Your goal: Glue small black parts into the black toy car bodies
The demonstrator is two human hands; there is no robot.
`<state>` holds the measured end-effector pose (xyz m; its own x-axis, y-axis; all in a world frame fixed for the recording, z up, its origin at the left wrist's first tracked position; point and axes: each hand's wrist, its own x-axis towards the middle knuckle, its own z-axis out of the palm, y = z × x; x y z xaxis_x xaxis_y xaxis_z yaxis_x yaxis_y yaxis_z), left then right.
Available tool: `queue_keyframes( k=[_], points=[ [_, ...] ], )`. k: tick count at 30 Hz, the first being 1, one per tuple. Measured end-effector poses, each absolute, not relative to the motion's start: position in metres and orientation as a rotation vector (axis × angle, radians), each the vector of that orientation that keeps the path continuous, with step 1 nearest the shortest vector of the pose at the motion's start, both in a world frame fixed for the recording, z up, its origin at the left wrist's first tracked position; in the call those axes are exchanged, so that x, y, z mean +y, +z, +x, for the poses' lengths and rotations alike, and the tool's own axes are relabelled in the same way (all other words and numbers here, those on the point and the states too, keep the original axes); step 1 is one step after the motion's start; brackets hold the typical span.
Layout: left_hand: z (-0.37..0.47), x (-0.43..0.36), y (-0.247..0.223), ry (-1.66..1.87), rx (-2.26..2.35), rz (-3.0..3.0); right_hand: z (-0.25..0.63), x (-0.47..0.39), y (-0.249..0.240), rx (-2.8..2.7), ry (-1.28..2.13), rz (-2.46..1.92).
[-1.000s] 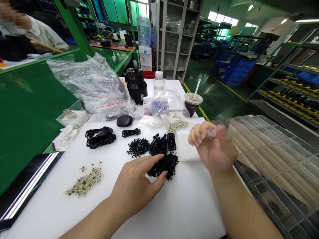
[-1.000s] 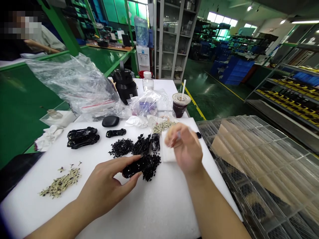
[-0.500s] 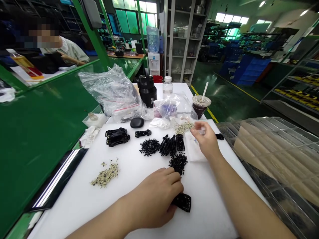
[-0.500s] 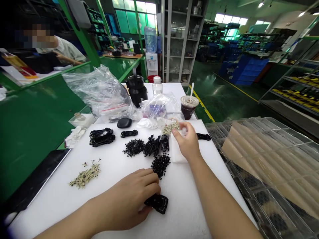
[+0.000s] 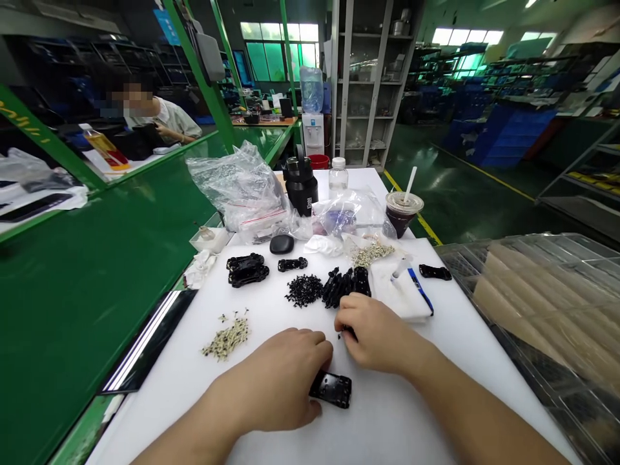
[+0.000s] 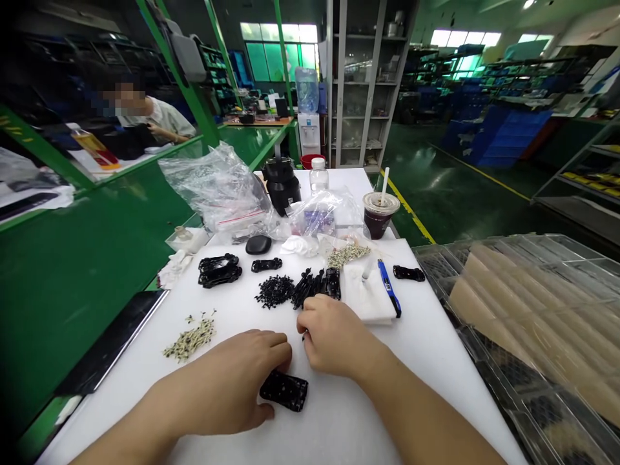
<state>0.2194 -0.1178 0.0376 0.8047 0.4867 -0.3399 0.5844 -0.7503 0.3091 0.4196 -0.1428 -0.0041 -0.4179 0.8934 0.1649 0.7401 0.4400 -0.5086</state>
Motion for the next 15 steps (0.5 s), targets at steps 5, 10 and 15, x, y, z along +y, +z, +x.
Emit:
queue_keyframes(
  k=[5, 10, 15],
  points=[
    [0.208, -0.107, 0.036, -0.327, 0.947, 2.623, 0.417, -0.145, -0.005, -2.356, 0.451, -1.435],
    [0.195, -0.089, 0.037, -0.208, 1.073, 2.534, 0.413, -0.145, -0.007, -2.411, 0.407, -1.478],
    [0.170, -0.057, 0.042, 0.105, 1.305, 2.359, 0.411, -0.145, -0.008, -2.437, 0.364, -1.524]
  ],
)
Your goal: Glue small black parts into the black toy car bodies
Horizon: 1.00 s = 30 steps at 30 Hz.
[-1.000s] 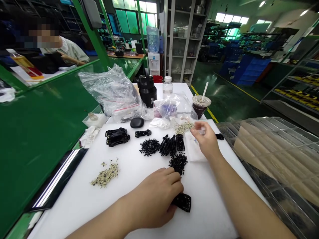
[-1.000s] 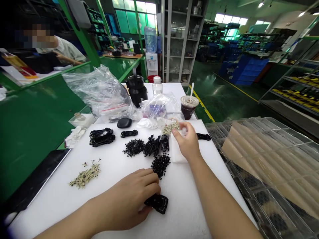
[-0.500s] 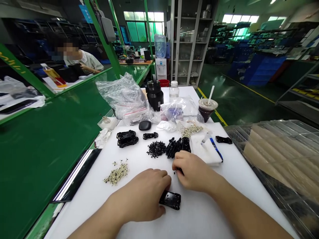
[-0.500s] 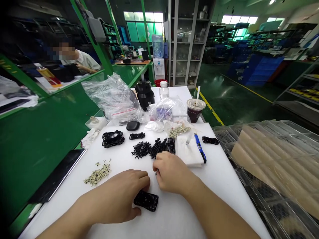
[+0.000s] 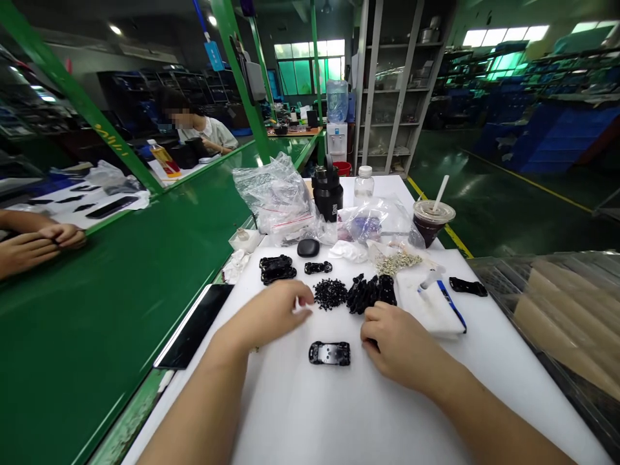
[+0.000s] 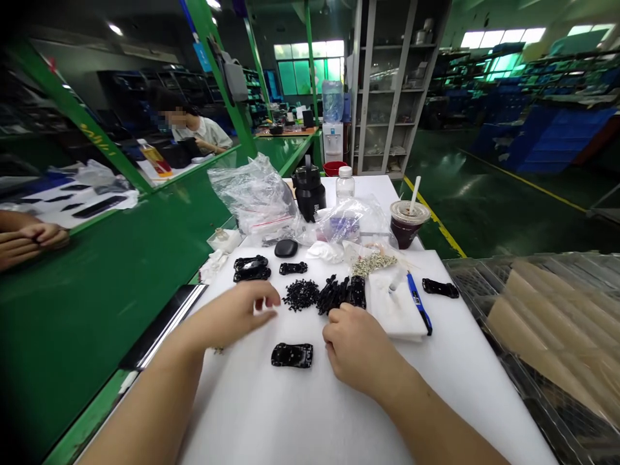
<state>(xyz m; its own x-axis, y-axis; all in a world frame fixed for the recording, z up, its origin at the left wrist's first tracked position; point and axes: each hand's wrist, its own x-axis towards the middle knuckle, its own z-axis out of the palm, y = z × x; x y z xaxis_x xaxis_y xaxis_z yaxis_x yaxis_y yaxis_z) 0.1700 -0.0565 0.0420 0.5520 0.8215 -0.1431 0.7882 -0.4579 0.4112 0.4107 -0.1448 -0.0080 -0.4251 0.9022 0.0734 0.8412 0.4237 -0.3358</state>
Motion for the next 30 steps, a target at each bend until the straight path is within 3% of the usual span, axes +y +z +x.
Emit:
queue_keyframes(
  k=[4, 24, 30],
  points=[
    [0.134, -0.032, 0.043, 0.014, 1.602, 2.209, 0.412, -0.146, -0.010, -2.406, 0.380, -1.545],
    [0.127, -0.027, 0.011, -0.244, 1.752, 2.102, 0.409, -0.149, -0.012, -2.302, 0.500, -1.470],
    [0.129, -0.034, 0.013, -0.137, 1.791, 2.112, 0.413, -0.150, -0.019, -2.326, 0.441, -1.412]
  ],
)
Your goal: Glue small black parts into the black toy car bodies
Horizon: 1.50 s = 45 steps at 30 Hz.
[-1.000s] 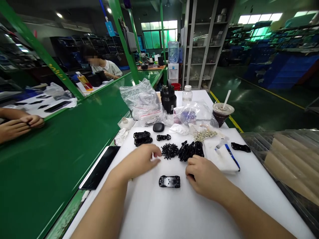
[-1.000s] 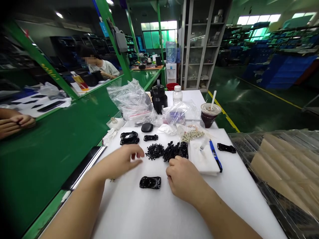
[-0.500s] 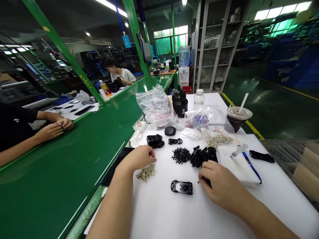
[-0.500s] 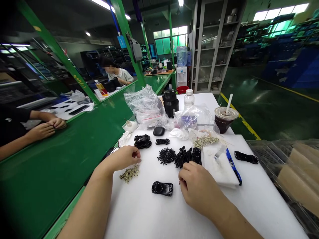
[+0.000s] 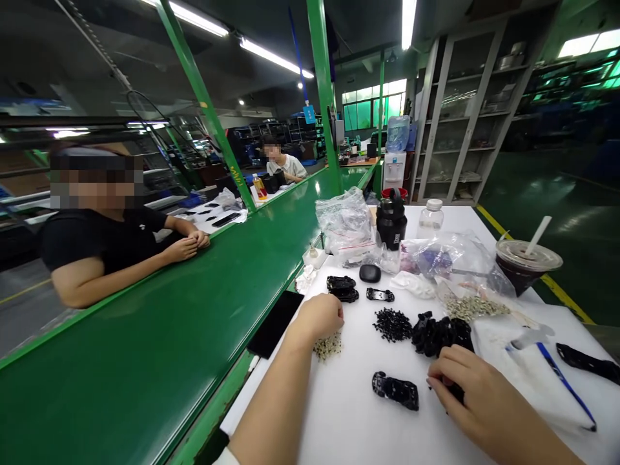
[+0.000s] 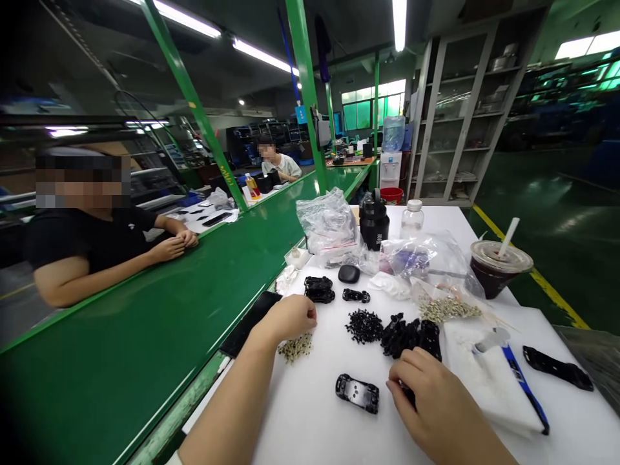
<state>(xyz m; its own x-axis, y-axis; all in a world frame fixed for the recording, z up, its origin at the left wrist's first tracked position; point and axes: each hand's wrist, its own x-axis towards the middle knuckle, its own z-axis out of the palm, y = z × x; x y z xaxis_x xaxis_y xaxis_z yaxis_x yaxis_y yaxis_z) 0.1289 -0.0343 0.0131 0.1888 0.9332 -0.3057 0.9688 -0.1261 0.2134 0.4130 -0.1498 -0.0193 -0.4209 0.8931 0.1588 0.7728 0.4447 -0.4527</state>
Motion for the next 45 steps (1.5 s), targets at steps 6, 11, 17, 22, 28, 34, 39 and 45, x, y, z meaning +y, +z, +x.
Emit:
queue_keyframes(
  k=[6, 11, 17, 22, 28, 34, 39, 45],
  points=[
    [0.147, -0.043, 0.023, 0.343, 1.659, 2.206, 0.405, -0.155, -0.025, -2.482, 0.264, -1.158],
    [0.181, -0.055, 0.023, 0.643, 1.312, 2.220, 0.401, -0.156, -0.042, -2.482, 0.133, -1.136],
    [0.196, -0.060, 0.018, 0.767, 1.065, 2.065, 0.390, -0.161, -0.022, -2.398, 0.474, -1.288],
    [0.193, -0.050, 0.014, 0.760, 1.034, 1.889, 0.385, -0.157, -0.011, -2.327, 0.547, -1.329],
    [0.193, -0.048, 0.013, 0.744, 1.029, 1.747, 0.383, -0.157, -0.014, -2.330, 0.568, -1.291],
    [0.197, -0.049, 0.014, 0.762, 1.000, 1.664, 0.379, -0.156, -0.017, -2.315, 0.494, -1.357],
    [0.196, -0.048, 0.013, 0.777, 0.982, 1.620, 0.371, -0.164, -0.016, -2.307, 0.462, -1.407],
    [0.193, -0.049, 0.014, 0.811, 0.971, 1.573, 0.371, -0.165, -0.014, -2.322, 0.469, -1.127]
  ],
)
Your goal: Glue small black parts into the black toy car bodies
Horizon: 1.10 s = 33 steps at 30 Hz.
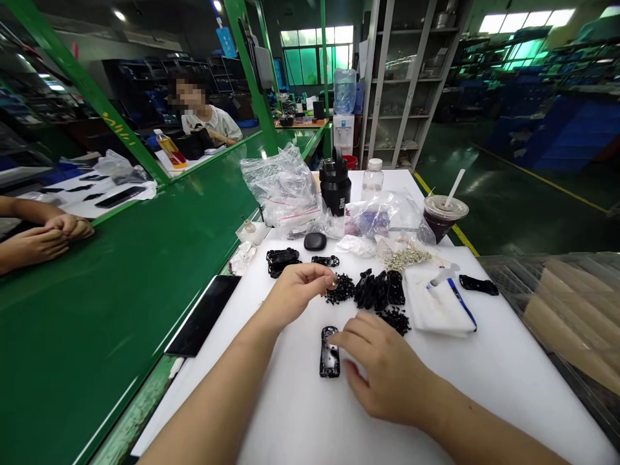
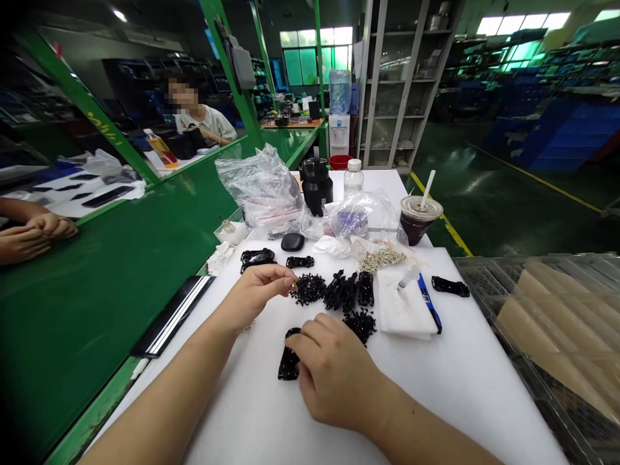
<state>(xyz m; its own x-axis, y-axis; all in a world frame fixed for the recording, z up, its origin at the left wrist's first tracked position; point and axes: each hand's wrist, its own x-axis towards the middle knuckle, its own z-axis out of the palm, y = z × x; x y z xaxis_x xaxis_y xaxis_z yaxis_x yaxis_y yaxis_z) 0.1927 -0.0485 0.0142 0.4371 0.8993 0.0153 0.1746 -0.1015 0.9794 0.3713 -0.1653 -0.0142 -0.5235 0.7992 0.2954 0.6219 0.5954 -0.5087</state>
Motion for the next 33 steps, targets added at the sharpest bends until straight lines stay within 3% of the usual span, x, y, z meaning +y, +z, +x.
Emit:
queue_keyframes(
  k=[8, 25, 30, 33],
  points=[
    [0.197, -0.054, 0.020, 0.874, 0.961, 1.496, 0.372, -0.156, -0.020, -2.630, 0.528, -0.926],
    [0.191, -0.046, 0.012, 0.959, 0.829, 1.304, 0.370, -0.164, -0.016, -2.456, 0.509, -1.239],
    [0.188, -0.050, 0.028, 0.955, 0.877, 1.435, 0.370, -0.163, -0.021, -2.382, 0.524, -1.237],
    [0.184, -0.065, 0.050, 0.835, 1.006, 1.805, 0.368, -0.163, -0.023, -2.334, 0.583, -1.238]
  ],
)
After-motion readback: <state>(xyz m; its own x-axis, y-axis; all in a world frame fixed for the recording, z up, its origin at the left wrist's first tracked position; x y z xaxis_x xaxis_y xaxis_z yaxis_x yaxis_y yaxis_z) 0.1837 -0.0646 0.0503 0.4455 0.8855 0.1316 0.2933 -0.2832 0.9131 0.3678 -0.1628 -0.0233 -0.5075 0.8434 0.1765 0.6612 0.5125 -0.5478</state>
